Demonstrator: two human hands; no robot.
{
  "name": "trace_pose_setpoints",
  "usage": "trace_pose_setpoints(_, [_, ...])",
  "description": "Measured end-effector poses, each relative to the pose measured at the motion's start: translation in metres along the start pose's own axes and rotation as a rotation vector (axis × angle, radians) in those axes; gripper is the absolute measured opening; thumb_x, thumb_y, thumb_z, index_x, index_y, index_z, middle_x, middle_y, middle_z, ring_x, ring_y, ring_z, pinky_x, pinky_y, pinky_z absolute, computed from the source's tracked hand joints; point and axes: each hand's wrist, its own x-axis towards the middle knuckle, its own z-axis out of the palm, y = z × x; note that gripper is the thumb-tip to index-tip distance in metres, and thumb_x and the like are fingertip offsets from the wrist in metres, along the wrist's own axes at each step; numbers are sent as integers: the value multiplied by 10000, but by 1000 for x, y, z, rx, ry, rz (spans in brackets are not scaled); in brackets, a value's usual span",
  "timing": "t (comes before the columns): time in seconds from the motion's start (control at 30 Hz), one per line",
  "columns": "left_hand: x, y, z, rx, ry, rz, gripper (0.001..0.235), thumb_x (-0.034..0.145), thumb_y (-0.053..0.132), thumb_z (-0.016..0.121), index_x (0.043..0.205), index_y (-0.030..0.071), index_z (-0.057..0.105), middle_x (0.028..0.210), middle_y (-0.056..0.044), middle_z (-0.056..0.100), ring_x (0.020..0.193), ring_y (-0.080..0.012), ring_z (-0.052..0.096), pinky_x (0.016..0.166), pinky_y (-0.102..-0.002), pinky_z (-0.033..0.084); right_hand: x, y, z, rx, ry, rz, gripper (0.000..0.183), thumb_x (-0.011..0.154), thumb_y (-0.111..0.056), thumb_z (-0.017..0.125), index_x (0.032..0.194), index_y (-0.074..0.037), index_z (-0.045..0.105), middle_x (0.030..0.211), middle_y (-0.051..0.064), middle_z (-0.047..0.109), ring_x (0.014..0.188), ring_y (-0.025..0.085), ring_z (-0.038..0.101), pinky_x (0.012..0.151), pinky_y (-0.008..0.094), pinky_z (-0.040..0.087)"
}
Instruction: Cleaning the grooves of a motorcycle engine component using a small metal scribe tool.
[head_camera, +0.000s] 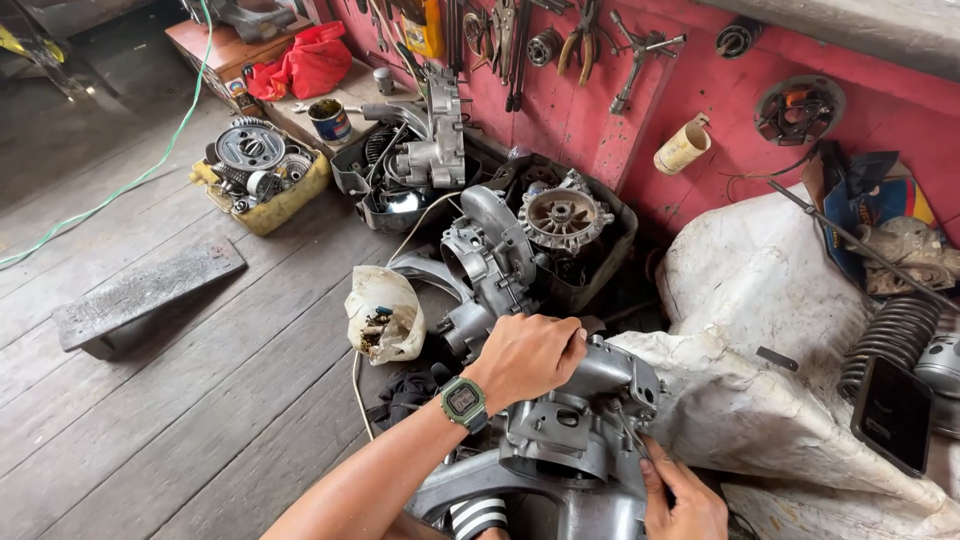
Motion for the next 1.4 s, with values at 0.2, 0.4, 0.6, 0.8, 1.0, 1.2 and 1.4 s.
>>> trace_pose_setpoints(0.2, [1, 0, -1, -6, 6, 3, 408, 1048, 239, 430, 695, 88, 569, 538, -21, 598, 411, -297, 543, 359, -409, 385, 2, 7, 1, -77, -55, 35, 409, 911, -377, 655, 1306, -302, 728, 942, -41, 819, 580, 108, 669, 590, 300, 589])
trace_pose_setpoints(0.4, [1, -1, 0, 6, 4, -2, 400, 1039, 242, 434, 697, 86, 570, 551, -34, 616, 430, -324, 565, 367, -427, 393, 9, 11, 2, -85, -314, 127, 477, 915, -299, 656, 1389, -262, 630, 1244, 59, 775, 831, 228, 830, 789, 363, 735])
trace_pose_setpoints(0.6, [1, -2, -1, 10, -6, 8, 408, 1051, 248, 426, 709, 84, 575, 545, -21, 602, 405, -282, 546, 359, -397, 382, 9, 11, 4, -63, -339, 132, 456, 931, -400, 600, 1368, -303, 685, 1192, -20, 812, 1053, 158, 791, 913, 298, 593])
trace_pose_setpoints(0.8, [0, -1, -3, 10, -7, 13, 397, 1045, 237, 423, 688, 95, 523, 547, -29, 595, 421, -299, 549, 363, -408, 383, 9, 9, -2, -20, -189, 34, 469, 928, -414, 596, 1371, -284, 677, 1290, 47, 752, 1119, 223, 757, 997, 390, 579])
trace_pose_setpoints(1.0, [-1, 1, -3, -1, -15, 3, 388, 1042, 243, 431, 703, 89, 541, 553, -31, 602, 420, -300, 552, 367, -409, 392, 12, -2, -13, -20, -112, 55, 393, 937, -377, 622, 1285, -250, 753, 1173, -34, 806, 1180, 133, 723, 956, 291, 563])
trace_pose_setpoints(1.2, [-1, 1, -4, -8, 2, 6, 386, 1029, 221, 436, 672, 98, 521, 545, -27, 608, 402, -287, 555, 367, -406, 412, 15, -7, -17, -78, -288, 134, 447, 928, -383, 611, 1345, -248, 701, 1301, 17, 751, 1184, 202, 731, 1089, 339, 517])
trace_pose_setpoints(1.4, [0, -1, -2, -5, 1, 6, 395, 1035, 227, 443, 673, 93, 527, 541, -25, 599, 399, -283, 541, 357, -396, 389, 17, -17, -12, -93, -414, 187, 419, 935, -360, 611, 1339, -322, 713, 1215, -6, 800, 1089, 196, 770, 951, 316, 558])
